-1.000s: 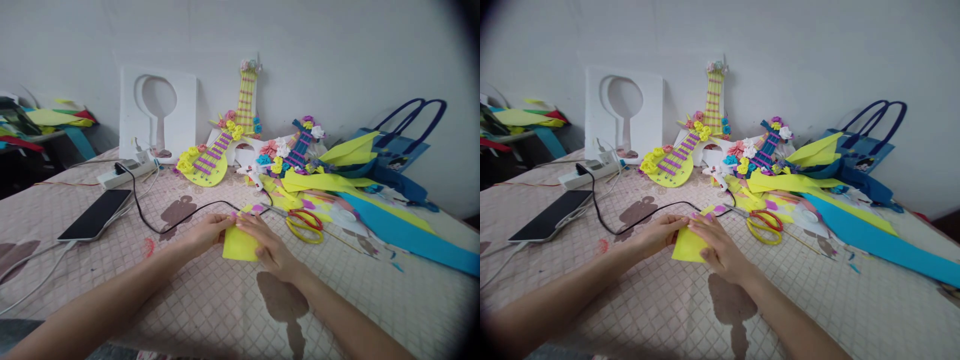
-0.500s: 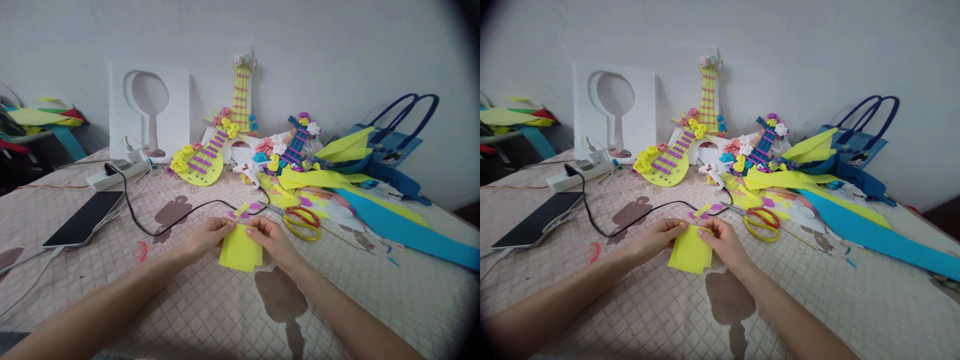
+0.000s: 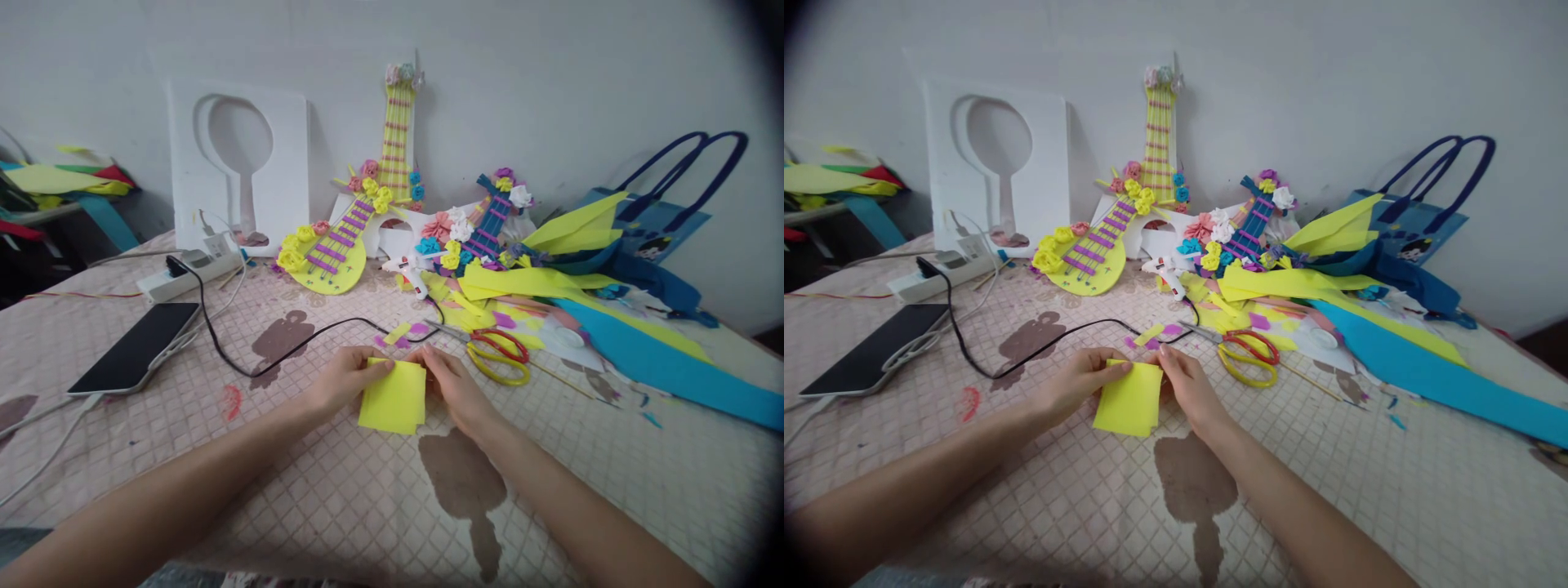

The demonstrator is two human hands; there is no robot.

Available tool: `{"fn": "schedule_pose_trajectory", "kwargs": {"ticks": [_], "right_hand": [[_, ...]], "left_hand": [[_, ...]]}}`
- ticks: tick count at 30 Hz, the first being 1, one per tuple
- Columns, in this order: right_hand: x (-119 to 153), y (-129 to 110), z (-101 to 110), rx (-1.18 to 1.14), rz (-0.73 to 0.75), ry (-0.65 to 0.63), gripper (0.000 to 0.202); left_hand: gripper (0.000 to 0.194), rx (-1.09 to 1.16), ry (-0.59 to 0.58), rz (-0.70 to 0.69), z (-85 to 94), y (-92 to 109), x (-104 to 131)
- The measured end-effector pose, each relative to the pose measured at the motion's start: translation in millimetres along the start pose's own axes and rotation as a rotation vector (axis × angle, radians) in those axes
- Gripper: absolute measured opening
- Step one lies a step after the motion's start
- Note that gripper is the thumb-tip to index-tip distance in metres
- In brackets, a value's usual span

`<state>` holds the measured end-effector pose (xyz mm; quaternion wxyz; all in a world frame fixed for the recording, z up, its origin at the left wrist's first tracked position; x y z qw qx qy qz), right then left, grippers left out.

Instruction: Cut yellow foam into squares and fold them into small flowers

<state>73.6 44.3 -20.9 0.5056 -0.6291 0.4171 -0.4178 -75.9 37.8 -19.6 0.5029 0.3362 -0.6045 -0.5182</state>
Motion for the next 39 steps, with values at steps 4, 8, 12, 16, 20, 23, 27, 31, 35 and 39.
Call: {"fn": "schedule_pose_trajectory", "kwargs": {"ticks": [4,8,12,16,20,23,27,31,35,39], "right_hand": [[1,-1,-2,0.006,0.002,-0.065,0.03],[1,-1,0,0.029,0.005,-0.054,0.026],[0,-1,3,0.042,0.006,-0.047,0.025],[-2,-2,7,0.036,-0.005,-0.046,0.026],[-3,-1,11,0.028,0.001,-0.003,0.025],[-2,-1,12,0.021,0.012,0.023,0.025],[-2,0,11,-0.005,-0.009,0.042,0.028],[-2,-1,12,-0.026,-0.022,0.027,0.031],[-3,-10,13,0.073,0.136,-0.049,0.024],[-4,-15,12,0.164,0.258,-0.127,0.034]], "left_hand": [[0.031,0.023,0.002,0.004,0.4,2,1],[0.03,0.035,-0.011,0.015,-1.1,1,0],[0.03,0.141,-0.047,0.048,-1.7,-4,-2],[0.035,0.211,-0.085,0.081,-1.3,-7,-5],[0.047,0.286,-0.08,0.124,-0.6,-5,-6],[0.046,0.264,-0.097,0.096,-0.6,-2,-4],[0.032,0.209,-0.117,0.071,0.8,-2,-3],[0.029,0.245,-0.066,0.084,6.7,-4,-6],[0.027,0.296,-0.028,0.109,12.9,-5,-10],[0.024,0.346,-0.03,0.138,15.0,-7,-12]]}}
Point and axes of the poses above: each hand's wrist, its own x-axis away from the middle knuckle, its own z-axis out of the back of the hand, y = z × x, the point moved 5 cm from there along -x, towards the middle knuckle, and after that the axes turned 4 degrees about -x, right-handed, at the moved point
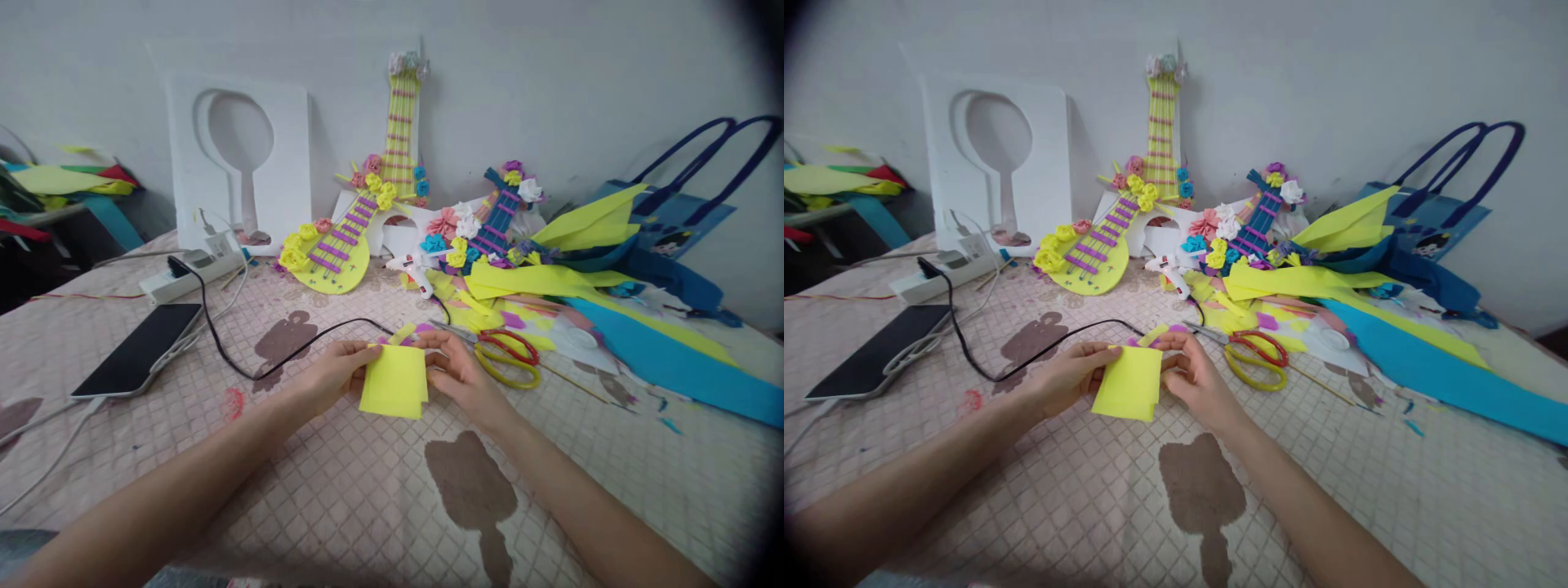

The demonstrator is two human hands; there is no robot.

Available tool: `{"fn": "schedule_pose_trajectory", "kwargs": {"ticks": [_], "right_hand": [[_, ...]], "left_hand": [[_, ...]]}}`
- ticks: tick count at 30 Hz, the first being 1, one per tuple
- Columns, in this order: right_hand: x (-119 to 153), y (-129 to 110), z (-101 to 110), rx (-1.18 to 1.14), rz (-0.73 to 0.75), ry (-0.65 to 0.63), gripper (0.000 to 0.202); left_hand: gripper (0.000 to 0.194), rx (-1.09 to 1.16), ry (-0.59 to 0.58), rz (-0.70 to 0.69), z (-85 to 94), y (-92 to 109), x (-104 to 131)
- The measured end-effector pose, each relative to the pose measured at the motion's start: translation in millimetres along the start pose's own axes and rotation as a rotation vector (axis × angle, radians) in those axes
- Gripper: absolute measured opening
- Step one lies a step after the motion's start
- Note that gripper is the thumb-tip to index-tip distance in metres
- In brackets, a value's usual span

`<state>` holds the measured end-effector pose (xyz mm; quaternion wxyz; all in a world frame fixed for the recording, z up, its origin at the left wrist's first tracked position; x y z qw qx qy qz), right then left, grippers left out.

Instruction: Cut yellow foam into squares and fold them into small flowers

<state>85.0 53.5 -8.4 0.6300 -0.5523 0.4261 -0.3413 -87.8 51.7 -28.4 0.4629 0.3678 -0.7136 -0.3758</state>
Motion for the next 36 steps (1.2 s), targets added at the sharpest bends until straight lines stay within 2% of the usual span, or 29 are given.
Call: {"fn": "schedule_pose_trajectory", "kwargs": {"ticks": [5,11,15,18,23,27,29,32,36], "right_hand": [[-1,-2,-1,0.066,0.059,-0.071,0.03],[-1,-5,3,0.178,0.124,0.054,0.013],[0,3,6,0.116,0.004,0.162,0.013],[1,8,6,0.047,-0.051,0.177,0.014],[1,0,-1,0.118,0.094,0.066,0.034],[3,-6,-4,0.229,0.184,0.053,0.018],[3,-1,-2,0.213,0.114,0.127,0.01],[3,11,2,0.075,-0.056,0.227,0.015],[2,20,-2,-0.143,-0.165,0.237,0.022]], "left_hand": [[0.027,-0.002,-0.007,0.02,0.3,-4,-2],[0.031,0.007,-0.031,0.033,-1.3,-7,-4],[0.042,0.035,-0.052,0.061,-3.2,-7,-4],[0.041,0.036,-0.108,0.077,-6.2,-8,-3],[0.029,0.015,-0.052,0.103,-6.3,-11,-1],[0.037,0.017,-0.084,0.119,-8.7,-9,0],[0.044,0.032,-0.157,0.116,-10.8,-8,2],[0.037,0.041,-0.293,0.082,-14.3,-6,4],[0.036,0.016,-0.384,0.076,-18.3,-6,7]]}}
Point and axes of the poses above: each hand's wrist, its own x-axis away from the middle knuckle, its own z-axis out of the back of the hand, y = z × x, the point moved 5 cm from there along -x, towards the middle knuckle, and after that the axes turned 4 degrees about -x, right-handed, at the moved point
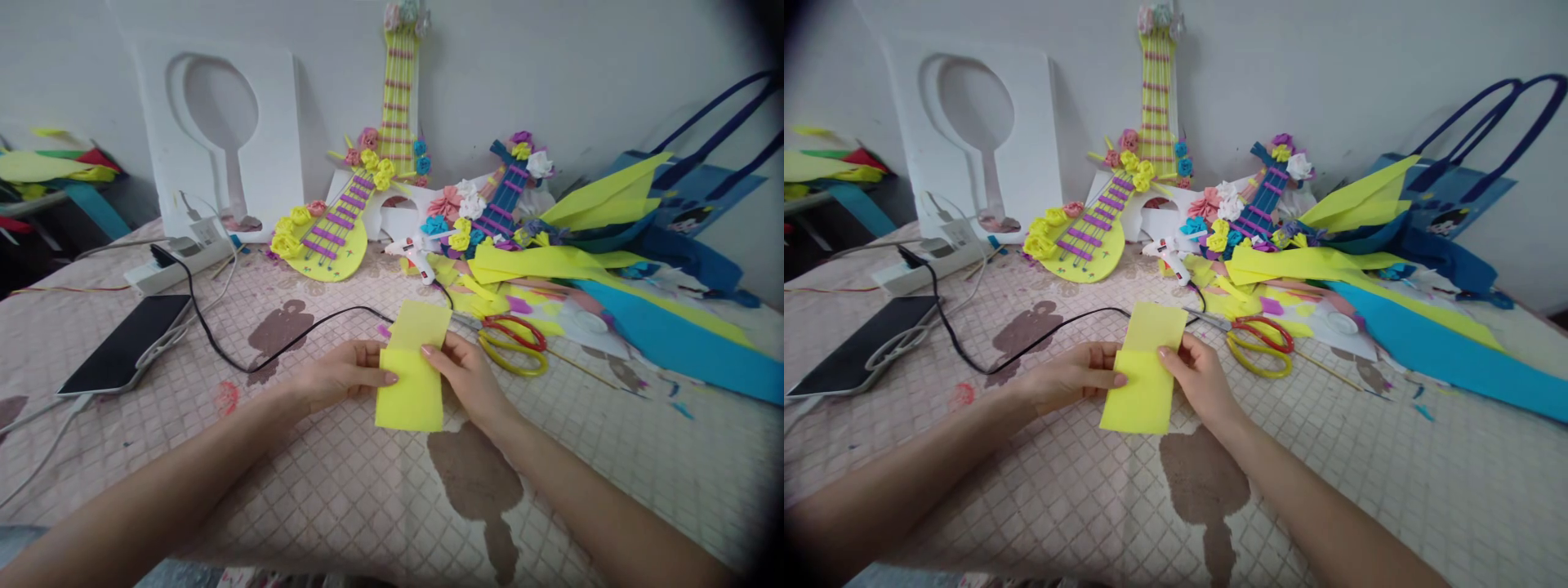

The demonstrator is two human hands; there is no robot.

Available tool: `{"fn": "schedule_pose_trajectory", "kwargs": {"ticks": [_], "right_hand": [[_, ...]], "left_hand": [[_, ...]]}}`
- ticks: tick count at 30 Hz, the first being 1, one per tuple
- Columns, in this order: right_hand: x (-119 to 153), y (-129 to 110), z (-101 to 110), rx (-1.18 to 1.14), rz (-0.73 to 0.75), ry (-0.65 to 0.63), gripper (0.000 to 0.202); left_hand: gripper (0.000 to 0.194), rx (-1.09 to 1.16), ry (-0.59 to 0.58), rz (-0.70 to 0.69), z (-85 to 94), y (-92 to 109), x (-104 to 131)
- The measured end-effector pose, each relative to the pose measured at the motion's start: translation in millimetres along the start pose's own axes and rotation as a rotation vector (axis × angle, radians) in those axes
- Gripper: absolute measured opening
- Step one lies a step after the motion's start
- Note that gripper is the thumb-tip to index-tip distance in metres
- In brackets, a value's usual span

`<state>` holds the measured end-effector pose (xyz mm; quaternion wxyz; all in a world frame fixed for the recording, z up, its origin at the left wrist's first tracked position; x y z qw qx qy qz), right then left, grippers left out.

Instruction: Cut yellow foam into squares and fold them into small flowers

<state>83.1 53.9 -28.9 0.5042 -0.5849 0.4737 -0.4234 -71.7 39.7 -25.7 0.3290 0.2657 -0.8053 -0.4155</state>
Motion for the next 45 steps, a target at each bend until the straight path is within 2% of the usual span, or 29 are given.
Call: {"fn": "schedule_pose_trajectory", "kwargs": {"ticks": [6,12,18,26,32,37,45], "right_hand": [[-2,6,-3,-0.226,-0.141,-0.017,0.028],[2,1,-10,-0.253,-0.159,-0.155,0.033],[1,8,-9,-0.219,-0.166,-0.046,0.026],[-2,7,-7,-0.184,-0.133,-0.022,0.023],[-2,11,-5,-0.123,-0.136,0.018,0.023],[0,7,-10,-0.101,-0.145,-0.044,0.022],[2,9,-6,-0.029,-0.124,-0.034,0.024]], "left_hand": [[0.033,0.005,0.023,0.004,1.2,-2,-3],[0.028,0.014,0.079,-0.008,6.3,1,-2],[0.028,-0.001,0.058,-0.035,6.2,0,-5],[0.034,-0.08,0.097,0.009,8.8,-2,-5],[0.032,-0.169,0.221,-0.006,8.3,-1,-5],[0.026,-0.203,0.339,-0.011,7.2,-1,-2],[0.032,-0.164,0.228,-0.032,11.3,-7,-4]]}}
Point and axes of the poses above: each hand's wrist, its own x-axis away from the middle knuckle, its own z-axis out of the back of the hand, y = z × x, the point moved 5 cm from there along -x, towards the middle knuckle, and after that the axes turned 4 degrees about -x, right-handed, at the moved point
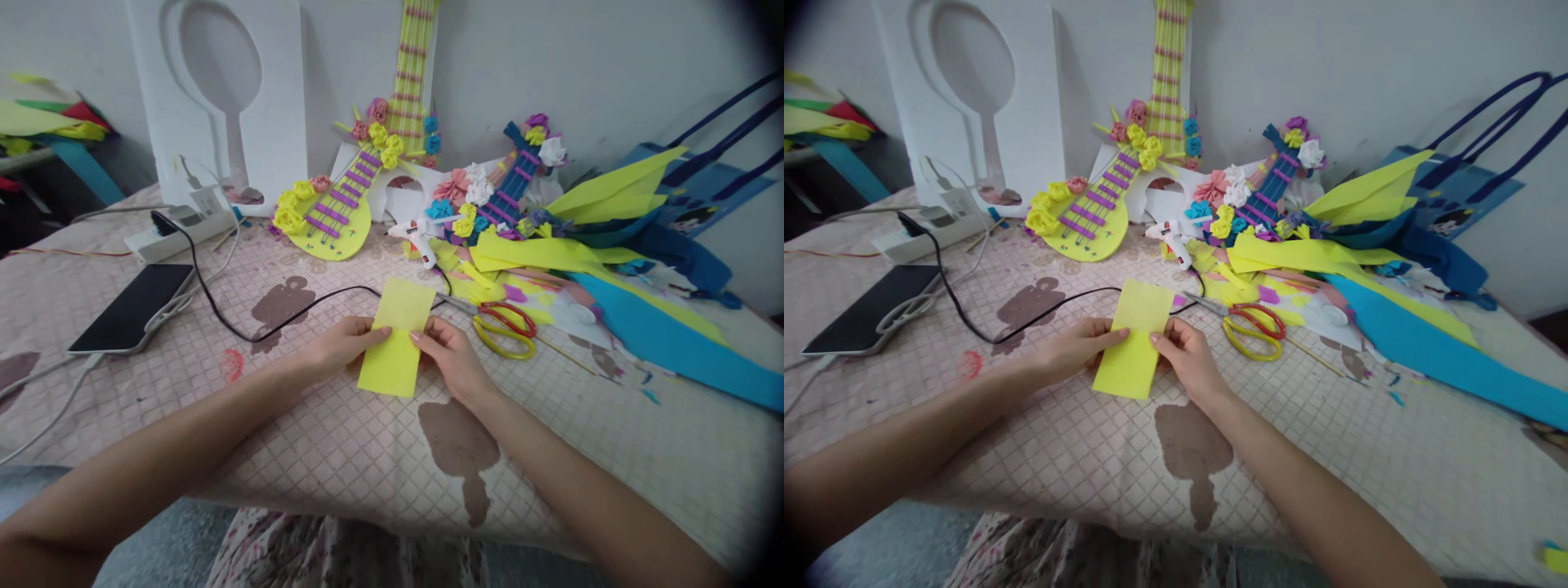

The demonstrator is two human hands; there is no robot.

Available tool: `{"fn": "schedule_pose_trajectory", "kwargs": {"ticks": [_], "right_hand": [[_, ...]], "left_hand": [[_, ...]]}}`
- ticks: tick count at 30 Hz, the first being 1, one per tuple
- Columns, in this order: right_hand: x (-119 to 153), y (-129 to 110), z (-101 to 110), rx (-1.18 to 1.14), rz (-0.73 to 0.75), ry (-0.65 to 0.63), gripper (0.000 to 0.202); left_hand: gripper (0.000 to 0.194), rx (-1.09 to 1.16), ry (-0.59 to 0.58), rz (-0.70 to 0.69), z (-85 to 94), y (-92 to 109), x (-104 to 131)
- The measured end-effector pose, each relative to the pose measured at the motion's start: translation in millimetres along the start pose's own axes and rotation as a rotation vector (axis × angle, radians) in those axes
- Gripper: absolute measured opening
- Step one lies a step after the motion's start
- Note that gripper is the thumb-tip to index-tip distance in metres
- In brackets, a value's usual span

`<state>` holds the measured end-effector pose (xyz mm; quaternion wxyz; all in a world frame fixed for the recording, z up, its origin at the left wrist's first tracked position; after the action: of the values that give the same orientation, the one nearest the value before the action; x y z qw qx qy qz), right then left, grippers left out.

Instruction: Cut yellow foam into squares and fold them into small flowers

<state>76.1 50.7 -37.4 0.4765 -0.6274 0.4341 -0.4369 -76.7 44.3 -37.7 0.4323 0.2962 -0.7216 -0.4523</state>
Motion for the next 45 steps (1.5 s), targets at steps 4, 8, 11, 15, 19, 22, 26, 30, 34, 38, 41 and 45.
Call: {"fn": "schedule_pose_trajectory", "kwargs": {"ticks": [4,8,11,15,19,22,26,30,34,38,41,45], "right_hand": [[0,-2,0,-0.018,0.019,-0.006,0.022],[0,-2,-1,-0.018,0.03,-0.007,0.022],[0,-4,0,-0.018,0.039,-0.003,0.023],[2,-9,-3,-0.052,0.011,-0.061,0.025],[9,-11,-11,-0.058,-0.032,-0.164,0.041],[12,-10,-16,-0.037,-0.017,-0.22,0.046],[10,-8,-16,0.009,0.031,-0.221,0.036],[9,-8,-15,-0.032,-0.015,-0.205,0.031],[11,-7,-17,0.011,-0.036,-0.199,0.031],[8,-4,-15,0.091,0.011,-0.172,0.025],[6,-5,-12,0.077,0.042,-0.135,0.025],[4,-7,-9,0.049,0.05,-0.102,0.027]], "left_hand": [[0.031,0.024,0.005,-0.001,3.8,-1,-1],[0.027,0.1,0.024,0.054,2.0,0,1],[0.024,0.16,0.029,0.096,-1.0,1,2],[0.021,0.197,0.106,0.081,1.9,3,1],[0.016,0.226,0.236,-0.021,9.6,9,1],[0.017,0.225,0.239,-0.059,10.3,14,2],[0.018,0.234,0.239,-0.097,11.3,17,3],[0.019,0.236,0.25,-0.14,13.3,18,2],[0.018,0.213,0.233,-0.179,12.5,20,3],[0.027,0.199,0.18,-0.171,9.3,20,5],[0.035,0.136,0.006,-0.136,1.2,18,6],[0.044,0.074,-0.087,-0.126,-1.0,13,4]]}}
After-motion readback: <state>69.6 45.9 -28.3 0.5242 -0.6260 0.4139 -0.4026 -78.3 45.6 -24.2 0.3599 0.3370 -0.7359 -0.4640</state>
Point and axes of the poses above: each hand's wrist, its own x-axis away from the middle knuckle, its own z-axis out of the back of the hand, y = z × x, the point moved 5 cm from there along -x, towards the middle knuckle, and after that the axes turned 4 degrees about -x, right-handed, at the moved point
